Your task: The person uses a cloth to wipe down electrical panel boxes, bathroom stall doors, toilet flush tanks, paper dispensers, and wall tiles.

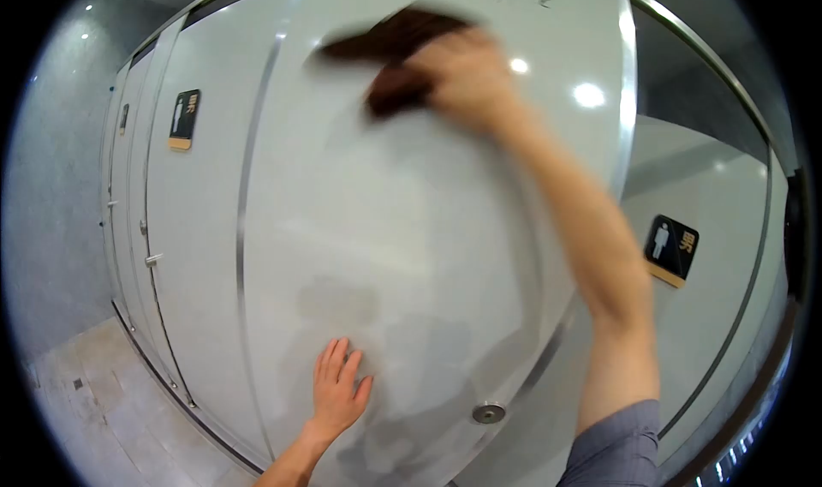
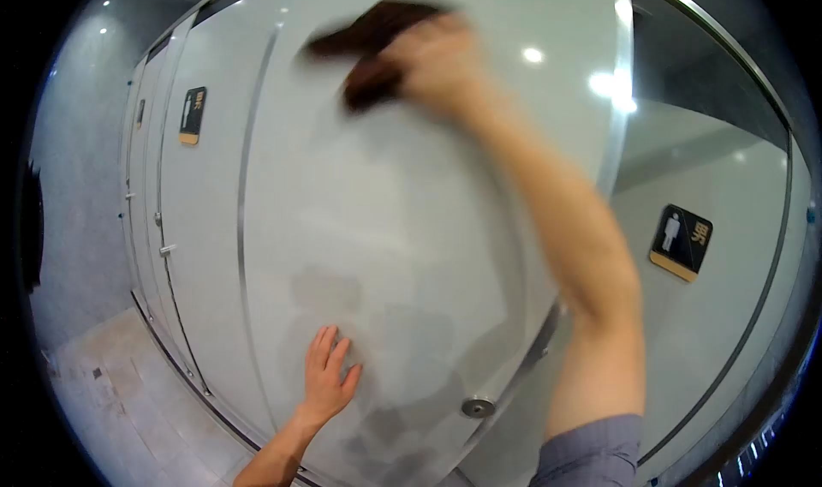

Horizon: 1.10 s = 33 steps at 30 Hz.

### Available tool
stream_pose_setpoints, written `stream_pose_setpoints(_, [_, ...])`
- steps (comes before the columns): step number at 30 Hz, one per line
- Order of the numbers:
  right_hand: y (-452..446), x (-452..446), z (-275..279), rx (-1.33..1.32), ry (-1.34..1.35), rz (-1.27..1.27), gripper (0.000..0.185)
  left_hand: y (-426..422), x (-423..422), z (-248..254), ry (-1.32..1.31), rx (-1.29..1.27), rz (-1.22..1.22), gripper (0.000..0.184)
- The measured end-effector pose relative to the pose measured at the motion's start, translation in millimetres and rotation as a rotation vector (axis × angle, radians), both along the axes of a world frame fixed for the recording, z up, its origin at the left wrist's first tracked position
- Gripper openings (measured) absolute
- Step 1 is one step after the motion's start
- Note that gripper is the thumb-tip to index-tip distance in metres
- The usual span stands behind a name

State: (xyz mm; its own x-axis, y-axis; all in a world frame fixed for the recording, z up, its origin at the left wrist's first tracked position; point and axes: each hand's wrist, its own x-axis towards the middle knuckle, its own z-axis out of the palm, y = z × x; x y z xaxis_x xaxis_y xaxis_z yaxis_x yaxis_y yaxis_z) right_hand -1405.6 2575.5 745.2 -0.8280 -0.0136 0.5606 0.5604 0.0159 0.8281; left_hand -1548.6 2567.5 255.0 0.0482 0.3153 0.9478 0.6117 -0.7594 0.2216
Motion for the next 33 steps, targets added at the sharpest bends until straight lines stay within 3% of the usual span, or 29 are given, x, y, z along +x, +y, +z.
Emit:
stream_pose_setpoints(2, [-25.6,43.3,67.9,0.174,0.246,-0.044,0.039,2.9,-16.5,-4.9,-0.030,-0.036,0.020,0.055])
stream_pose_setpoints(3, [-28.7,72.3,92.5,0.386,0.339,-0.108,0.040,6.6,-26.0,-7.5,-0.050,-0.062,0.027,0.056])
stream_pose_setpoints(5, [-38.0,86.6,108.6,0.554,0.724,-0.315,0.062,12.6,-45.8,-10.9,-0.061,-0.063,0.012,0.056])
stream_pose_setpoints(6, [-35.7,86.8,116.3,0.541,0.773,-0.349,0.069,16.8,-53.2,-12.9,-0.060,-0.059,-0.030,0.056])
stream_pose_setpoints(7, [-43.7,61.0,116.4,0.365,0.945,-0.540,0.069,21.4,-57.5,-15.4,-0.066,-0.066,-0.030,0.056])
stream_pose_setpoints(9, [-23.3,23.8,114.4,0.336,0.971,-0.415,0.060,33.3,-70.5,-19.1,-0.068,-0.047,-0.089,0.057])
stream_pose_setpoints(12, [29.6,-33.9,167.3,0.025,0.884,-0.536,0.048,41.0,-87.5,-26.9,-0.009,-0.105,-0.157,0.056])
stream_pose_setpoints(14, [57.5,-135.9,132.6,-0.239,0.959,-0.398,0.055,44.3,-97.1,-24.7,0.035,-0.085,-0.171,0.055])
stream_pose_setpoints(15, [70.0,-176.4,85.1,0.151,0.755,-0.354,0.050,45.8,-102.6,-24.8,0.071,-0.065,-0.190,0.054])
stream_pose_setpoints(16, [81.0,-194.9,64.3,0.026,0.495,-0.350,0.052,48.1,-108.3,-26.5,0.079,-0.074,-0.197,0.054])
stream_pose_setpoints(17, [122.7,-193.8,47.7,0.030,0.329,-0.152,0.051,51.4,-114.6,-28.2,0.032,-0.111,-0.234,0.053])
stream_pose_setpoints(19, [133.1,-216.8,-33.6,-0.079,0.121,-0.148,0.033,57.5,-124.5,-35.0,-0.024,-0.156,-0.280,0.051])
stream_pose_setpoints(23, [120.1,-184.4,-242.7,-0.621,-0.234,0.080,0.022,58.9,-165.2,-53.3,-0.198,-0.136,-0.154,0.044])
stream_pose_setpoints(25, [94.0,-150.9,-340.4,-0.754,-0.496,-0.138,0.017,60.6,-174.4,-53.4,-0.242,-0.106,-0.134,0.041])
stream_pose_setpoints(26, [86.0,-125.0,-378.2,-0.774,-0.558,-0.058,0.017,61.4,-174.6,-53.3,-0.259,-0.122,-0.143,0.038])
stream_pose_setpoints(28, [72.0,-106.2,-382.6,-0.798,-0.604,0.021,0.017,61.6,-178.3,-57.7,-0.254,-0.162,-0.187,0.038])
stream_pose_setpoints(30, [66.9,-92.5,-340.9,-0.967,-0.429,-0.093,0.018,68.5,-175.7,-53.1,-0.189,-0.157,-0.179,0.039])
stream_pose_setpoints(31, [73.0,-85.4,-309.2,-0.917,-0.279,-0.006,0.018,71.6,-173.1,-50.0,-0.130,-0.155,-0.163,0.041])
stream_pose_setpoints(33, [67.6,-80.3,-219.2,-0.460,-0.095,0.025,0.016,82.1,-164.8,-38.0,-0.102,-0.161,-0.172,0.044])
